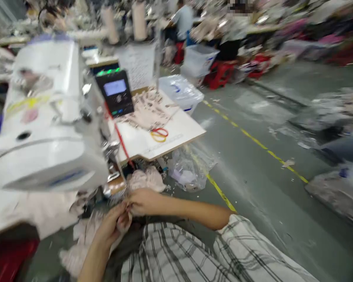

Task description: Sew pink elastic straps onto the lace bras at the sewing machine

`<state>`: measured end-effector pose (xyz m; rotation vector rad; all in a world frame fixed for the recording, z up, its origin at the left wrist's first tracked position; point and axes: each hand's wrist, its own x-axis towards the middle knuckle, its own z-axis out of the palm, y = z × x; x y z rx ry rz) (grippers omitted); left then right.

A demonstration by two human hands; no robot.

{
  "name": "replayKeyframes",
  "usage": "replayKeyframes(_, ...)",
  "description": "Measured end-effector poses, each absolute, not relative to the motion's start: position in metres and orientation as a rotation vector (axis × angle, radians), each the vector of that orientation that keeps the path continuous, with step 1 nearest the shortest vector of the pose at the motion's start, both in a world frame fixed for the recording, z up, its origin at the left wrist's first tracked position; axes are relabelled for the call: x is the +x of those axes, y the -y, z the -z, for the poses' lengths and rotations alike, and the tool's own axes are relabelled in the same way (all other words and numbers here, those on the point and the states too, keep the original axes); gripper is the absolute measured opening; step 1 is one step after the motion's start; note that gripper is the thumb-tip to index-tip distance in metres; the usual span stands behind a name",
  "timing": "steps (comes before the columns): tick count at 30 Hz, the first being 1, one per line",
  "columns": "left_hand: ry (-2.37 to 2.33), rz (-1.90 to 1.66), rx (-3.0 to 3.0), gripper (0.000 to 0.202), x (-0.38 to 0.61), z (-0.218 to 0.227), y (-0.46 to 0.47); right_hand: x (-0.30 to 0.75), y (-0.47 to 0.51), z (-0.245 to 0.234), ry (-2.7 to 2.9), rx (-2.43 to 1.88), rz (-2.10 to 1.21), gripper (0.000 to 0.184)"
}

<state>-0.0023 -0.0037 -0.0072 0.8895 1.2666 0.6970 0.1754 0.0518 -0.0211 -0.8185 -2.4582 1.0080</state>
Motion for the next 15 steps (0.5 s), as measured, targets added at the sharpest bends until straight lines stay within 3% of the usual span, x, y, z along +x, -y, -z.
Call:
replayKeyframes(4, -1.344, -0.761, 0.951, 0.044, -0.013, 0.017, 0.013, 0.174, -0.049, 0.032, 2.2, -0.93, -0.975, 0.034)
replayKeyframes(15, -1.525, -0.748, 1.234, 0.033, -0.014, 0.016, 0.027, 0.168, -0.04, 0.03, 2.461, -0.793, -0.583, 0.017)
